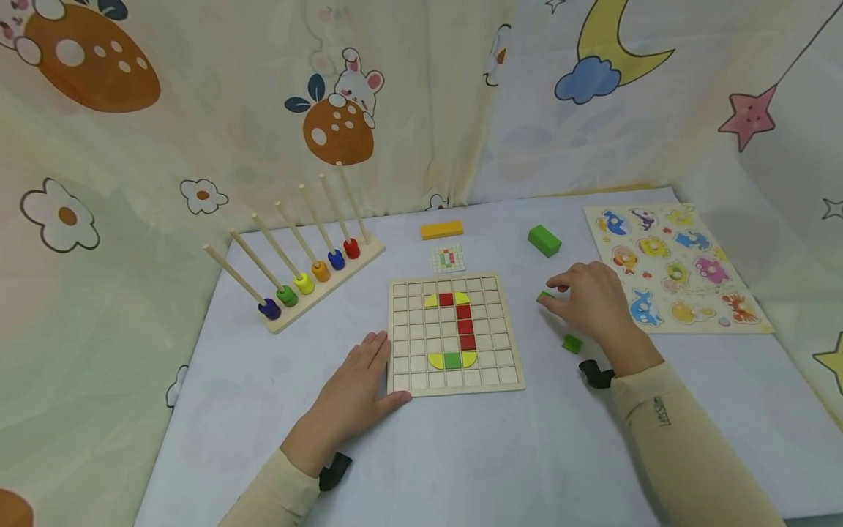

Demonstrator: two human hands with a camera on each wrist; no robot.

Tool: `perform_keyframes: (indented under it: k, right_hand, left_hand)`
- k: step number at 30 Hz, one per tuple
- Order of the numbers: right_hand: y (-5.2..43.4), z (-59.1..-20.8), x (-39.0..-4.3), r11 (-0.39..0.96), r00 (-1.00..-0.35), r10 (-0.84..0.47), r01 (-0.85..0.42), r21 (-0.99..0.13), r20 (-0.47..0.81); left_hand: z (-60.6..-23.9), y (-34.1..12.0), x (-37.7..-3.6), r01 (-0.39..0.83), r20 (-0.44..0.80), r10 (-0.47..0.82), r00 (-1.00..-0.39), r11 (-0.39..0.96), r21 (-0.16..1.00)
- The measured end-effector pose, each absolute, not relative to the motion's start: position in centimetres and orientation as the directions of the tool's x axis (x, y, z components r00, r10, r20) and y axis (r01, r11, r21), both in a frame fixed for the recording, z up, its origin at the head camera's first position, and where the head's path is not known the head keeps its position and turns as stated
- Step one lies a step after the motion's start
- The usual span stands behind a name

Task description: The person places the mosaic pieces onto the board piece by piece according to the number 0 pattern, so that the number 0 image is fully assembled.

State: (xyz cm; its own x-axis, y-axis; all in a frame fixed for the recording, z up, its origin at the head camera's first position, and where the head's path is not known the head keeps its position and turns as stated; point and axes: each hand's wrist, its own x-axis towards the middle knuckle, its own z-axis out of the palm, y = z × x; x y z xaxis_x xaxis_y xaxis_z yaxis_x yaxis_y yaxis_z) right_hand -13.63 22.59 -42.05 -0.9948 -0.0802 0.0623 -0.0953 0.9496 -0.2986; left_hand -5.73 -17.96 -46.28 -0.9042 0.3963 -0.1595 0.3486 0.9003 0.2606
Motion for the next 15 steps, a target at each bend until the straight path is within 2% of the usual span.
perform_keyframes:
  k: [15]
  right_hand:
    - [23.3,-43.5,-14.8,0.951,-0.999,-0.03,-0.016,-0.307,-0.04]
  left_hand:
    - [-46.4,-17.9,-5.9,0.326,-0.191,0.378,-0.906,0.91,0.258]
